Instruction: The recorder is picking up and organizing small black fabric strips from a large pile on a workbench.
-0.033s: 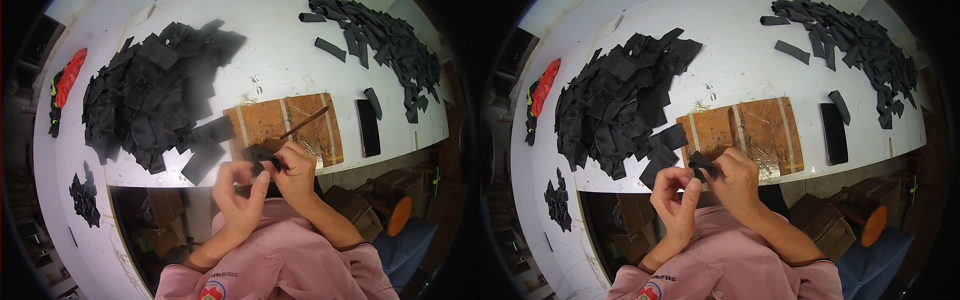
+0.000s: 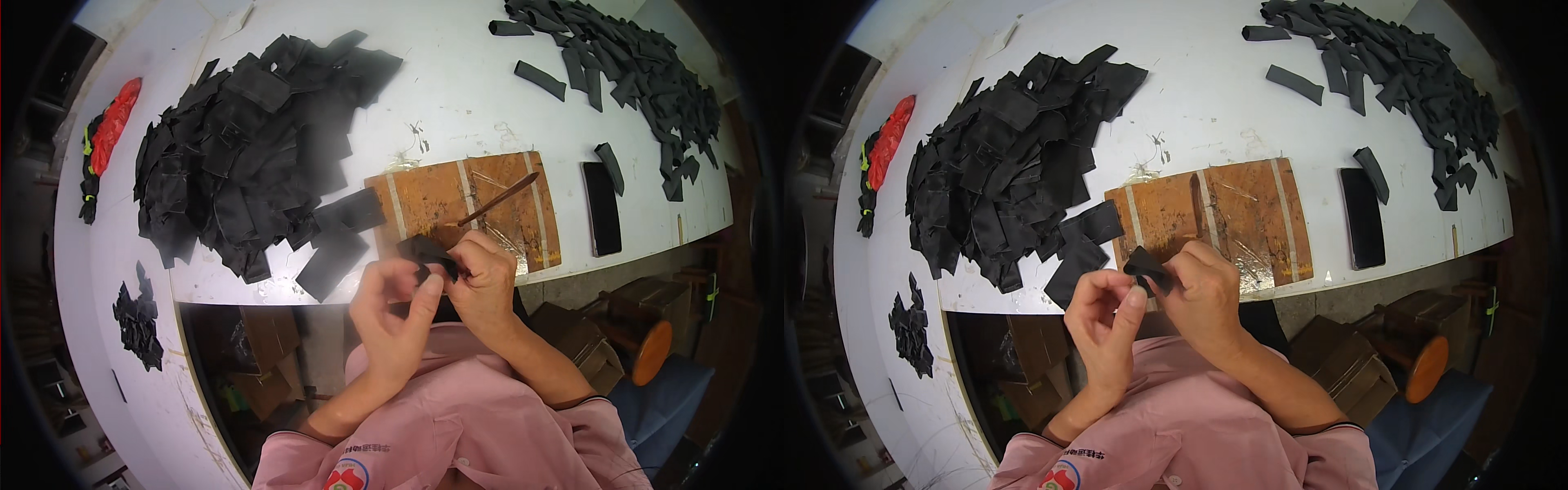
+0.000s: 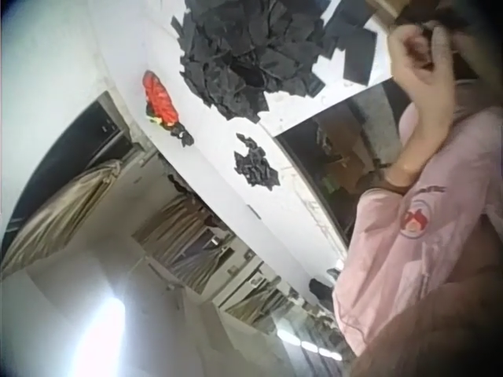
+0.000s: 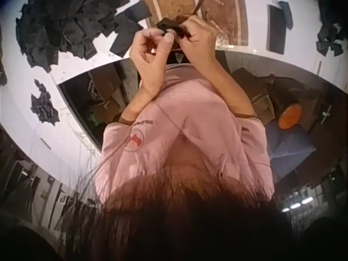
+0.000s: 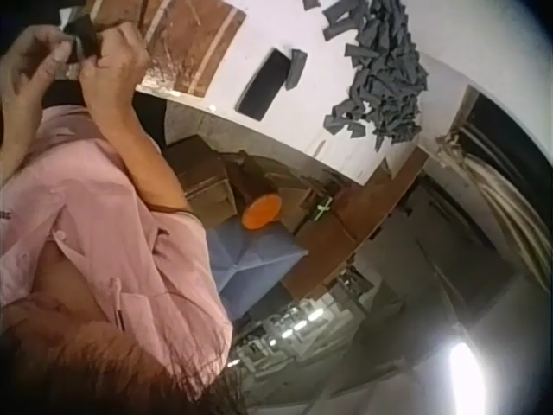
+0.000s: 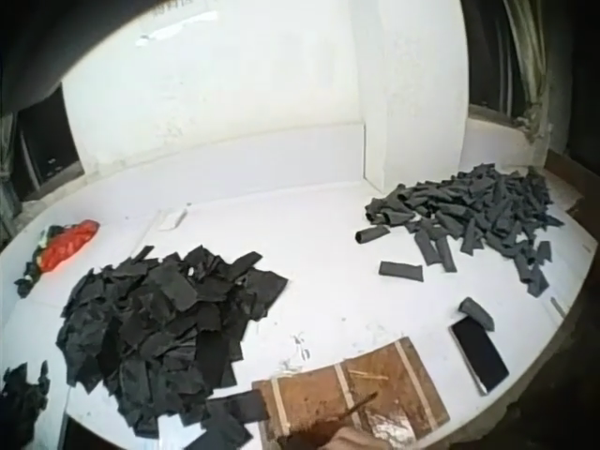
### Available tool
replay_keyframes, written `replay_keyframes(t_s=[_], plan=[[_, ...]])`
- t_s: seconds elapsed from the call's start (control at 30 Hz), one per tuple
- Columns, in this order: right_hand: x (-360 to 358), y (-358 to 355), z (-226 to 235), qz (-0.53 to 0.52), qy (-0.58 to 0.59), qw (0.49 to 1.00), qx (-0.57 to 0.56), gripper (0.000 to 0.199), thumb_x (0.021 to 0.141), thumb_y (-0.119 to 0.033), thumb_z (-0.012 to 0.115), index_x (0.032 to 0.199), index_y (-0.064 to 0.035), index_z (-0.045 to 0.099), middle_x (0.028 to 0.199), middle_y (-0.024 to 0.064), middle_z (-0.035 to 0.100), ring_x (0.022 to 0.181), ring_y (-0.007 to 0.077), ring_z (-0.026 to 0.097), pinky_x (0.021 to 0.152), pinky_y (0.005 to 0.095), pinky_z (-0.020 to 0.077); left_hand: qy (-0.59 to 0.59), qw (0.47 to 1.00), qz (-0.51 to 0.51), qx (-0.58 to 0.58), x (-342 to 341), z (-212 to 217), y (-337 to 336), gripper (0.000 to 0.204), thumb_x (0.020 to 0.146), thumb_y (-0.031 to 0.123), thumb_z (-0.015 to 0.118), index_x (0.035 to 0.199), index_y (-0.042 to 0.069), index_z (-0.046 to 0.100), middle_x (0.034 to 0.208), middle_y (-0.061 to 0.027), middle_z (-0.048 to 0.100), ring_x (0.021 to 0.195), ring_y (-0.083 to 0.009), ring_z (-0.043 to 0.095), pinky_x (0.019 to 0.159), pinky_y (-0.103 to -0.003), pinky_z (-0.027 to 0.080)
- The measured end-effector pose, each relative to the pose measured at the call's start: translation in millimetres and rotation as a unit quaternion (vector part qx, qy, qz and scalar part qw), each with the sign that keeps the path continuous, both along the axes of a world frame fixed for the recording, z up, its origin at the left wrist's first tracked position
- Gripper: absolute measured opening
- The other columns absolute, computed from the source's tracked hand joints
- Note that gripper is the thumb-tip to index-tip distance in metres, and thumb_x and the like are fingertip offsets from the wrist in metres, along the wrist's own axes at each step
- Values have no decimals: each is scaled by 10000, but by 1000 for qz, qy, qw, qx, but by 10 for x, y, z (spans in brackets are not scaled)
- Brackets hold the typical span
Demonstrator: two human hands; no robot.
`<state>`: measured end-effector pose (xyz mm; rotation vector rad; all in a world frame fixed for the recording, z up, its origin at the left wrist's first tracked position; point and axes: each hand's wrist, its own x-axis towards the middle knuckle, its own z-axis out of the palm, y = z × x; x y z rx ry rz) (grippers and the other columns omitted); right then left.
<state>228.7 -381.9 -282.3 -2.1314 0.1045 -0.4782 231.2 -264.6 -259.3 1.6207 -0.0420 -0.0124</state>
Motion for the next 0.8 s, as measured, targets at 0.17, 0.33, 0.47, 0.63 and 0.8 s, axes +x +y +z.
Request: replay_keyframes(t_s=[0.17,0.33,0.47,0.63,0.8], plan=[[1,-9,-58,13,-60,996,-71,152,513,52,615,586,-20,503,604,87,454,557,257,494,466,350,390,171,968,-27,-184,77,-7,-3,118,769,65,623,827,9,536,687,11,529,595,-33,465,520,-166,361],[-22,-55,-63,25,-97,986,-137,180,471,44,602,591,-28,489,623,83,442,563,253,483,470,352,388,207,968,-31,-138,148,-61,69,61,759,49,619,764,11,572,634,4,545,527,-46,487,481,-163,368],[-91,-140,95,140,35,986,-81,226,549,-57,707,680,-11,529,703,85,469,599,240,513,498,317,417,166,983,-7,-75,148,-124,120,39,751,23,630,753,8,594,595,4,546,505,-38,479,462,-155,368],[-126,-116,176,113,62,977,170,298,630,-153,744,813,5,570,752,94,510,617,226,536,525,275,436,145,980,-99,-89,98,-66,176,44,760,19,627,767,0,589,651,12,551,575,-34,477,516,-161,383],[-134,-94,135,149,-46,987,37,195,698,-24,639,876,1,564,711,97,517,564,229,529,502,285,439,106,985,-120,-58,57,-74,138,64,752,21,640,747,-14,586,671,11,542,557,-19,451,477,-148,363]])
